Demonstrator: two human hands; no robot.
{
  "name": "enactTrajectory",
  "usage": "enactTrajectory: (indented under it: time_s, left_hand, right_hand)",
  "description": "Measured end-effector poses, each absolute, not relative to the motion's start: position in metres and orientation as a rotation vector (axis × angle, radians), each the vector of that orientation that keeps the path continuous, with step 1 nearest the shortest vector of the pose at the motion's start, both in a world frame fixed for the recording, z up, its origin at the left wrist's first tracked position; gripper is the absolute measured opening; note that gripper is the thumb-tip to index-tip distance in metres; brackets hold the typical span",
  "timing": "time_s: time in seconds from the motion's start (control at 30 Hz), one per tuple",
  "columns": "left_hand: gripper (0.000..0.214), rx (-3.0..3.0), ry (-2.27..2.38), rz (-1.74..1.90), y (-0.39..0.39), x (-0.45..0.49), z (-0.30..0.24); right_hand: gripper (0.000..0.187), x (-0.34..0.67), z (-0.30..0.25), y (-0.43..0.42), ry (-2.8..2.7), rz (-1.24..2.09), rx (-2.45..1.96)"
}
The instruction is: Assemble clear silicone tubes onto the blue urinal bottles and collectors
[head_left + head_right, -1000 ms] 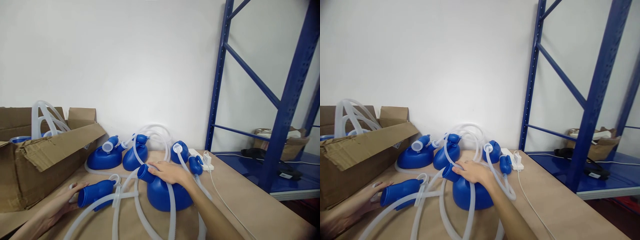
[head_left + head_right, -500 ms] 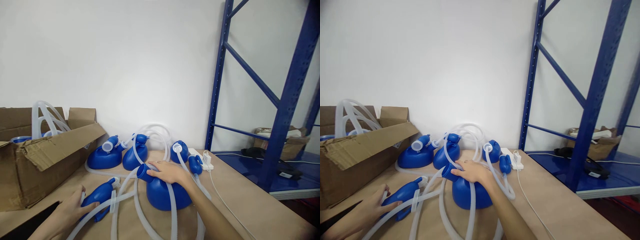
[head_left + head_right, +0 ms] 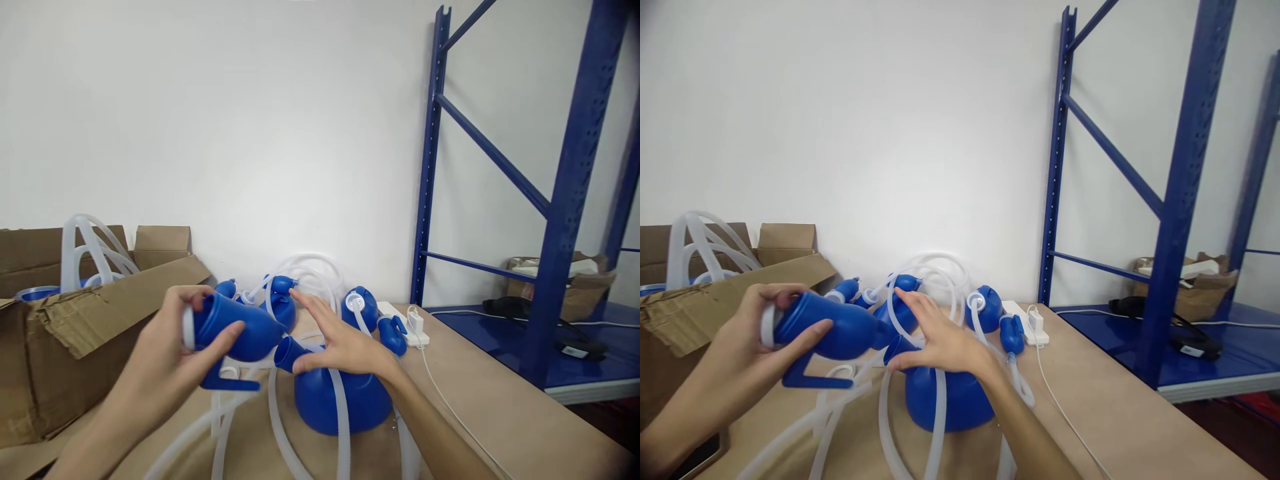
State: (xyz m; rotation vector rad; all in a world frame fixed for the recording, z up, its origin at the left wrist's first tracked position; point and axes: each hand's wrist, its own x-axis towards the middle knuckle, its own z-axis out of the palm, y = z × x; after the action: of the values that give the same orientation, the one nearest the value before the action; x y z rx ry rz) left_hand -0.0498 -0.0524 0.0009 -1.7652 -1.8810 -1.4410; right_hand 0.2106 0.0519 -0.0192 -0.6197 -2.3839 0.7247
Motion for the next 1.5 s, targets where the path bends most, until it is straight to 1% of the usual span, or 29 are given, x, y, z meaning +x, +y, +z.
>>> enactTrajectory:
  time_s: [0.03,0.1,0.17,0.23,0.3,0.37,0.5,0.6,0.67,0.8,0.87,0.97,1.07,1.2,1.27,1.3,1.4,1.47,1.5]
  left_hand:
    - [0.064,-1.870,-1.834,-1.523,-0.052,-0.036,0.004]
    - [0.058,-2.005,-1.720,-1.672,-0.049,-0.014,0.005]
    - [0.056,-2.034,-1.619,-1.800,-0.044,0.000,0.003]
    - [0.061,-2.033,-1.581,-1.888,-0.037,0.007,0.001]
    - [0.068,-2.066,-1.580,-1.922,-0.031,0.008,0.000]
    - [0.070,-2.149,-1.574,-1.886,-0.027,0.005,0.000]
    - [0.054,-2.410,-1.615,-1.743,-0.026,-0.002,0.000]
    - [0.045,-2.531,-1.510,-1.890,-0.023,0.000,-0.003]
    - [0.044,-2.557,-1.383,-2.013,-0.019,0.004,-0.008]
    - [0.040,-2.582,-1.190,-2.168,-0.014,0.010,-0.018]
    - [0.041,-2.610,-1.117,-2.153,-0.015,0.011,-0.021]
    - [0.046,-2.617,-1.095,-2.044,-0.017,0.007,-0.022]
    - [0.047,-2.678,-1.252,-1.840,-0.014,-0.002,-0.015]
    - [0.043,-2.792,-1.511,-1.189,-0.009,-0.027,0.009]
    - [0.046,-2.688,-1.620,-0.988,-0.006,-0.049,0.022]
    - [0.049,-2.604,-1.718,-0.953,-0.005,-0.062,0.026]
    - [0.060,-2.339,-2.114,-0.909,0.005,-0.112,0.025]
    - [0.059,-2.276,-2.417,-0.737,0.017,-0.147,0.012]
    - [0.058,-2.180,-2.653,-0.616,0.024,-0.163,0.003]
  right_hand:
    - [0.116,0.211,-0.016,0.047,-2.371,0.761,-0.502]
    - [0.115,0.214,-0.011,0.040,-2.316,0.834,-0.358]
    - [0.107,0.218,-0.007,0.036,-2.237,0.890,-0.346]
    - [0.097,0.223,-0.004,0.033,-2.184,0.906,-0.383]
    - [0.092,0.227,-0.002,0.033,-2.180,0.887,-0.415]
    - [0.087,0.229,-0.001,0.035,-2.214,0.834,-0.428]
    - [0.086,0.226,-0.005,0.042,-2.281,0.748,-0.429]
    - [0.088,0.218,-0.012,0.046,-2.279,0.679,-0.427]
    - [0.088,0.214,-0.014,0.047,-2.267,0.641,-0.412]
    - [0.082,0.213,-0.015,0.044,-2.247,0.609,-0.345]
    - [0.079,0.213,-0.016,0.044,-2.222,0.644,-0.311]
    - [0.077,0.213,-0.018,0.046,-2.185,0.764,-0.319]
    - [0.082,0.213,-0.020,0.051,-2.197,0.892,-0.416]
    - [0.096,0.218,-0.018,0.057,-2.434,0.830,-0.658]
    - [0.101,0.223,-0.018,0.061,-2.545,0.802,-0.756]
    - [0.100,0.226,-0.018,0.064,-2.570,0.804,-0.790]
    - [0.086,0.234,-0.021,0.074,-2.587,0.753,-0.895]
    - [0.081,0.237,-0.025,0.082,-2.624,0.681,-1.003]
    - [0.080,0.237,-0.027,0.086,-2.644,0.670,-1.053]
